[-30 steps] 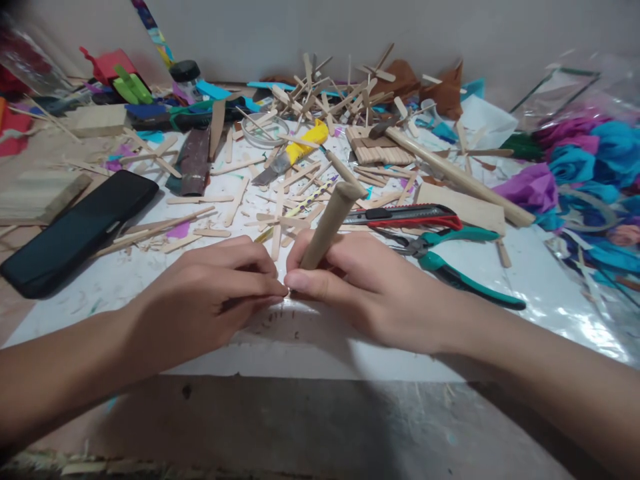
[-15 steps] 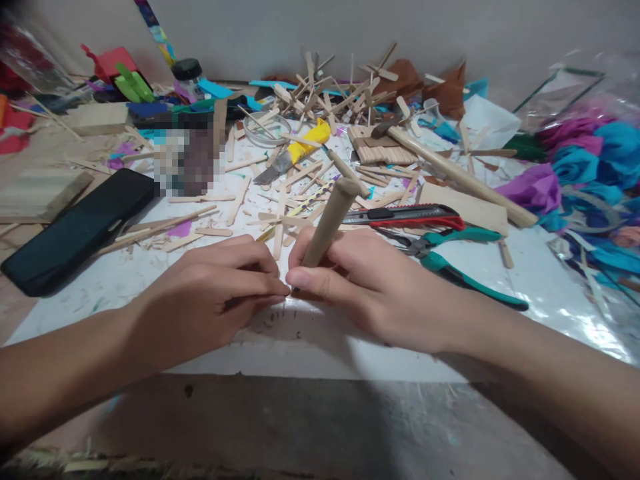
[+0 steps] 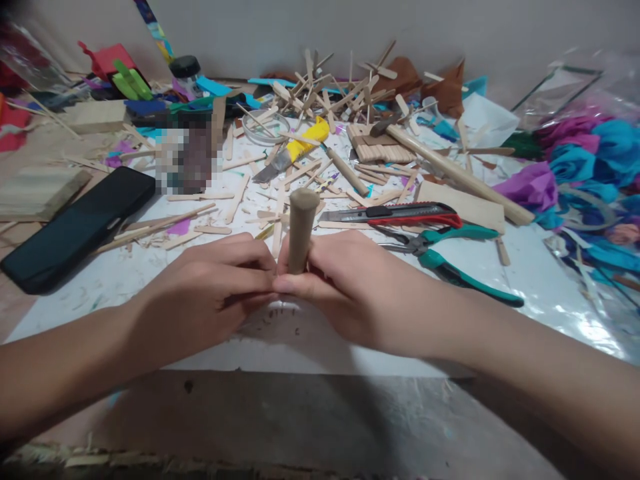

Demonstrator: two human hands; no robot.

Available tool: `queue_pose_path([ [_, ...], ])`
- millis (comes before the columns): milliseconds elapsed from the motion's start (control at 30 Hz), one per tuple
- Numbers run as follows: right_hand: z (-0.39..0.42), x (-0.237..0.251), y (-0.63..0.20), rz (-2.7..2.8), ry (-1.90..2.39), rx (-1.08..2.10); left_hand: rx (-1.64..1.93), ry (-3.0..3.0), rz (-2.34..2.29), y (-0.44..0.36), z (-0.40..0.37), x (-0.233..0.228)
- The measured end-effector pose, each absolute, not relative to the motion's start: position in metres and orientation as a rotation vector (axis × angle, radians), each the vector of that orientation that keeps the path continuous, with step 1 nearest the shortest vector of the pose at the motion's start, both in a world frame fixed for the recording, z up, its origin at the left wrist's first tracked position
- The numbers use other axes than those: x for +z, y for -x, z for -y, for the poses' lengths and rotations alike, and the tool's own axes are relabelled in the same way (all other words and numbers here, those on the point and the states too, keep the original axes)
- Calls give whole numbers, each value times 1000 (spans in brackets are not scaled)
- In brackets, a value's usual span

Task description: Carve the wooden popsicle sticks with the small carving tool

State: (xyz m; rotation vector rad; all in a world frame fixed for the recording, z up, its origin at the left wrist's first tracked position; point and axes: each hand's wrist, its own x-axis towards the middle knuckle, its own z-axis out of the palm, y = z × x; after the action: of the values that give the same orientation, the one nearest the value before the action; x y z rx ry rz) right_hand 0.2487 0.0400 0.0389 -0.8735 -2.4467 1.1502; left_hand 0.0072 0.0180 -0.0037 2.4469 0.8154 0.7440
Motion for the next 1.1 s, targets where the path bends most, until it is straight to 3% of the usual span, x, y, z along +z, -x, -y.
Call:
queue_pose_path([
  [200, -40, 32, -248, 2485, 867, 1069, 718, -2508, -827, -7, -19, -3],
  [433, -35, 43, -247, 2295, 1082, 1240, 717, -2621, -787, -8, -19, -7],
  [667, -44, 33, -250, 1533, 1158, 1922, 759, -2562, -816, -11, -18, -3],
  [767, -45, 29, -253, 1258, 1097, 2073, 832, -2345, -921, -13, -15, 6],
  [1100, -38, 25, -255, 1053, 1079, 2009, 780, -1977, -1030, -13, -13, 12],
])
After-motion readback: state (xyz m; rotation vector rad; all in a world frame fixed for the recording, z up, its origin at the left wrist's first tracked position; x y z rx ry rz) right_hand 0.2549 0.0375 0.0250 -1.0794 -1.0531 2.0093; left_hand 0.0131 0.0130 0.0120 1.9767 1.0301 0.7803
